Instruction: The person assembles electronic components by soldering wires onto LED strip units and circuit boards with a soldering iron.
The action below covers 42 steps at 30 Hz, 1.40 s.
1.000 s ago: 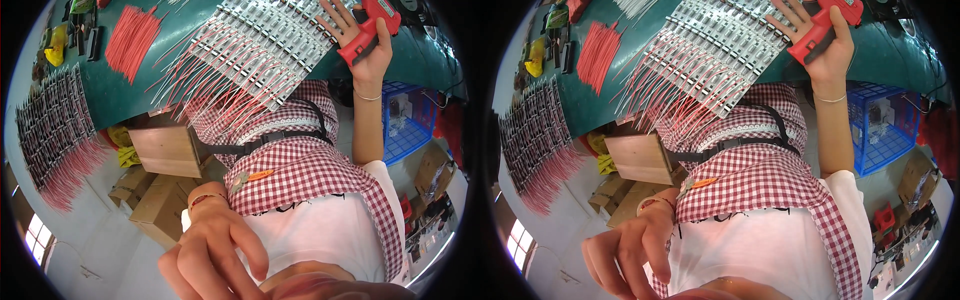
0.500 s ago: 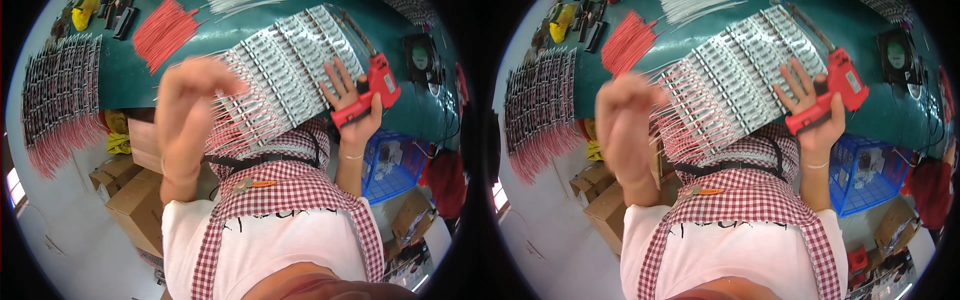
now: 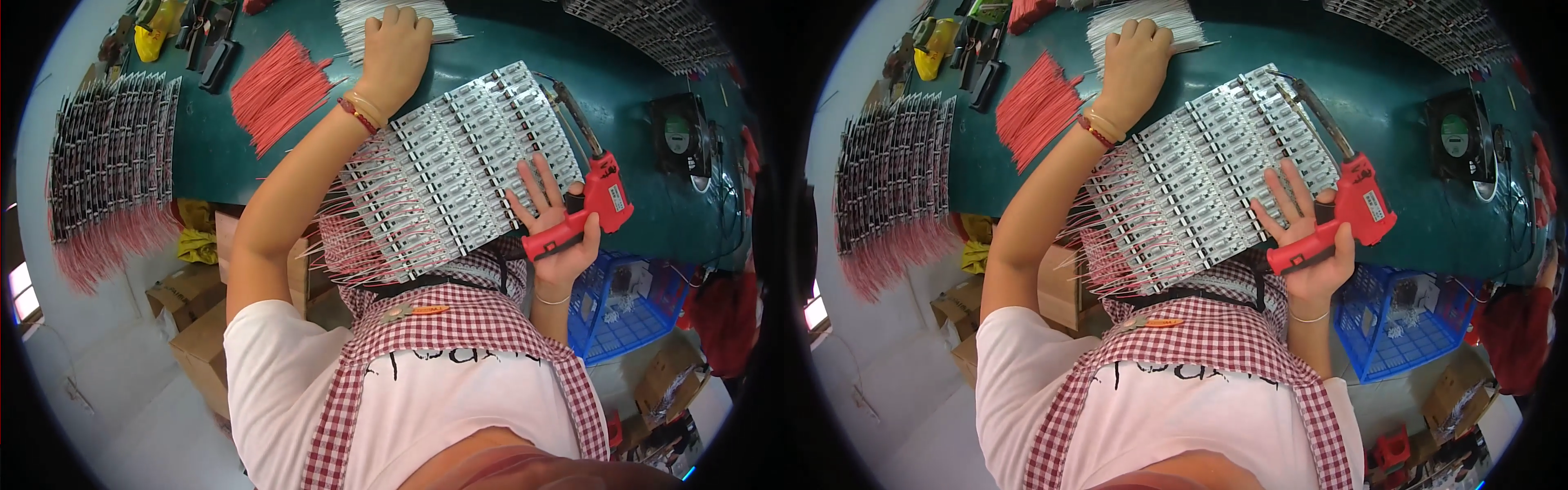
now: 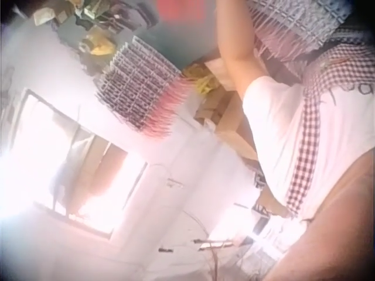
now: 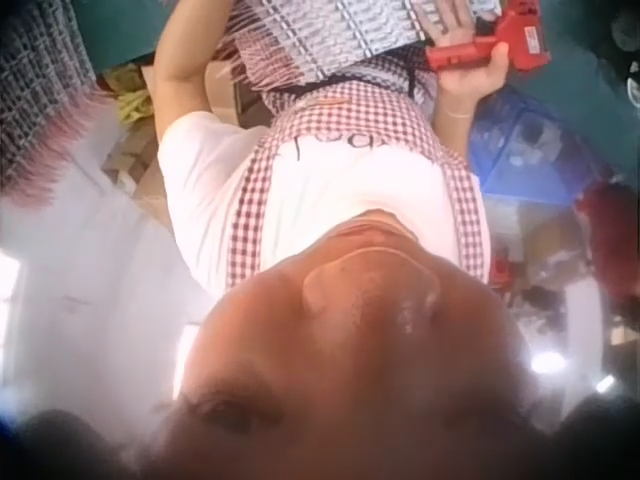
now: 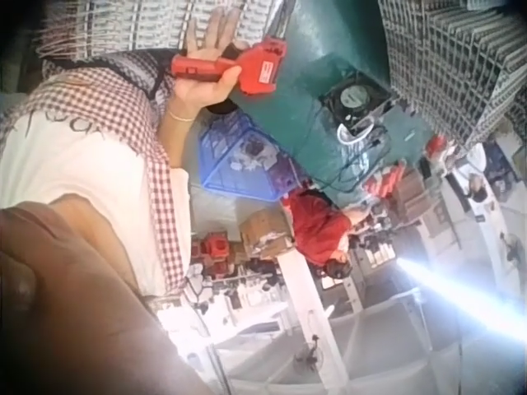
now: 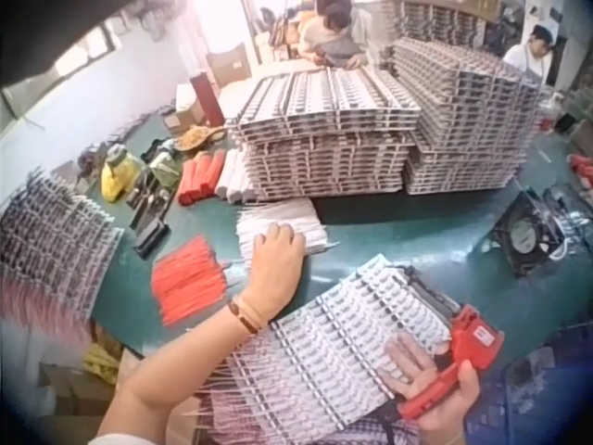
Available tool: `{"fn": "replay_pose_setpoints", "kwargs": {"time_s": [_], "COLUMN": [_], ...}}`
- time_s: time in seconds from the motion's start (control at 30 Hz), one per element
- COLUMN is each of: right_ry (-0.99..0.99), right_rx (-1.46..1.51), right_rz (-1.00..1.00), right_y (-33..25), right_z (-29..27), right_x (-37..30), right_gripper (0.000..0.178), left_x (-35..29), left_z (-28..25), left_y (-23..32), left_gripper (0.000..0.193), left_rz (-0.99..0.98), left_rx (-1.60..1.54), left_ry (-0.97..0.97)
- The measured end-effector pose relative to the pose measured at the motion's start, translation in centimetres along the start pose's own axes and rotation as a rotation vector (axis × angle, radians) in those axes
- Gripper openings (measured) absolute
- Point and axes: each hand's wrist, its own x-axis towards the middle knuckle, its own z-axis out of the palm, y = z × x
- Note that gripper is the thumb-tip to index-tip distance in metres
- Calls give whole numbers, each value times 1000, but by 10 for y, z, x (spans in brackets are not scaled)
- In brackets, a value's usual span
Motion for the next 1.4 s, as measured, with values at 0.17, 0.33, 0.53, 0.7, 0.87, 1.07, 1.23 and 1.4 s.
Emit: {"fn": "replay_pose_setpoints", "kwargs": {"time_s": [0.17, 0.33, 0.53, 0.7, 0.87, 1.07, 1.23, 1.4], "right_ry": [-19, -7, 1, 20, 22, 30, 62, 170], "right_rx": [5, 22, 20, 3, -5, -9, -7, -169], "right_rz": [28, 40, 57, 65, 46, 48, 59, 4], "right_y": [-3, -3, -4, -2, -2, -1, -8, -22], "right_z": [0, -1, 3, 6, 7, 14, 20, 37], "right_x": [4, 4, 3, 2, -2, -5, -8, -16], "right_gripper": [42, 42, 40, 40, 37, 37, 41, 44], "left_x": [3, 7, -13, -16, -13, -18, -21, -25], "left_z": [-4, -40, -59, -56, -69, -62, -73, -104], "left_y": [-15, -9, 19, 20, 22, 24, 21, -2], "left_gripper": [13, 18, 26, 23, 21, 22, 22, 14], "left_rz": [-82, -719, -603, -569, -652, -605, -628, -614], "left_rx": [-177, -1406, -1361, -1422, -1561, -1559, -1595, -1374], "left_ry": [97, 372, 359, 364, 318, 329, 332, 19]}}
